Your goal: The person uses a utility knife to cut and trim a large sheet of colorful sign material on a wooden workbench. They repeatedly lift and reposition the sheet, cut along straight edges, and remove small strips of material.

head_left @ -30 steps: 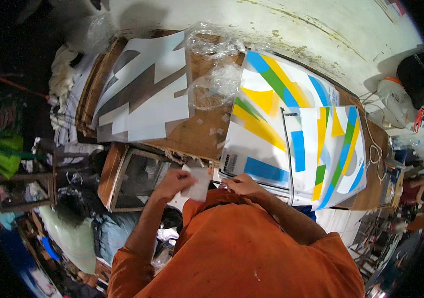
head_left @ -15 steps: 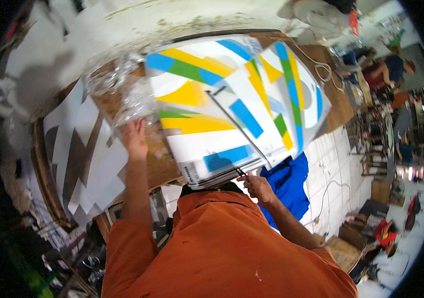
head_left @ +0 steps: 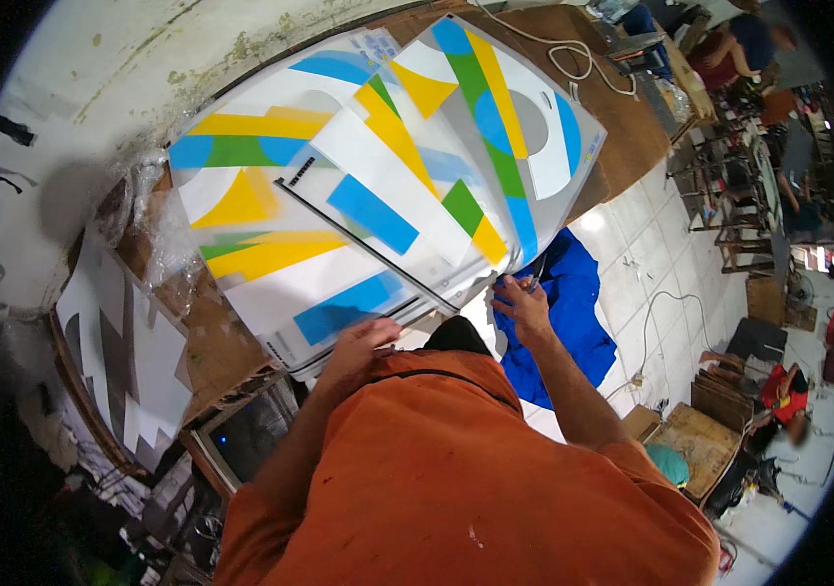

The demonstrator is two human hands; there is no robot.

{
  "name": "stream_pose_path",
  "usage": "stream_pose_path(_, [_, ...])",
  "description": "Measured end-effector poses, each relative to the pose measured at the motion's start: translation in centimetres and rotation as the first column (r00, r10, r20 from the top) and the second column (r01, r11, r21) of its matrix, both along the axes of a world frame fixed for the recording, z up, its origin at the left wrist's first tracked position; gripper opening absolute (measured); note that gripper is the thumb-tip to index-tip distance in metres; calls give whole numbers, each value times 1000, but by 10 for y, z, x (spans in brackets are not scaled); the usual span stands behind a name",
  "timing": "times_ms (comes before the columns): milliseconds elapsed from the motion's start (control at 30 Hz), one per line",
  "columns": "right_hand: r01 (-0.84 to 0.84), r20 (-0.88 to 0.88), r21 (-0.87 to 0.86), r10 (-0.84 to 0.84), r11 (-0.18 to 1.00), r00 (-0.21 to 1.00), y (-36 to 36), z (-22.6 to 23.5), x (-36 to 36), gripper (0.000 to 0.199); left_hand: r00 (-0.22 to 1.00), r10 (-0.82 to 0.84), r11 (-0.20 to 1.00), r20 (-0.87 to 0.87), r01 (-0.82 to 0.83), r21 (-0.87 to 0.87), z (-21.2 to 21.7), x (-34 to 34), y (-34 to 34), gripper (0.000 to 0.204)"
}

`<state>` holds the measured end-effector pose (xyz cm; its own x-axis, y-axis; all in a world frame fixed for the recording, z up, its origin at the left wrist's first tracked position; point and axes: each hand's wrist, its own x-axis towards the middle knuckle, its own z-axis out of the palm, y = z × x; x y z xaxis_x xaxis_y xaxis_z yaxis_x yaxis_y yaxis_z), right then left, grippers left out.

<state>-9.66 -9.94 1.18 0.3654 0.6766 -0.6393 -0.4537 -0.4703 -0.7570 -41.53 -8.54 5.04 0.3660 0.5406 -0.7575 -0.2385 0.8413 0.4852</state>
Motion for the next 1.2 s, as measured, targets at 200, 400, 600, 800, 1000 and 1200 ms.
stream_pose_path(200, [-532,-63,-253,534,809,843,-1,-2,44,39,997,67,972,-34,-73,-222,-21,101,-21,52])
stream_pose_path(400, [-883,129,-82,884,461,449,-15,3,85,48,859,490,851,-147,-508,-135,-51,166,-32,22])
stream_pose_path(600, [-862,-422,-78,767,500,483,-19,12,91,51,835,516,851,-192,-526,1,-42,189,-31,21])
stream_pose_path(800, [-875,-284,-78,831,478,479,-9,8,70,48,802,548,836,-239,-536,117,-42,196,-31,20])
stream_pose_path(1000, [-836,-478,-5,733,549,484,0,9,57,43,788,583,812,-201,-572,115,-40,197,-34,18])
stream_pose_path(1200, [-796,-487,-50,681,603,547,7,8,45,39,805,565,825,-182,-558,93,-36,193,-32,19])
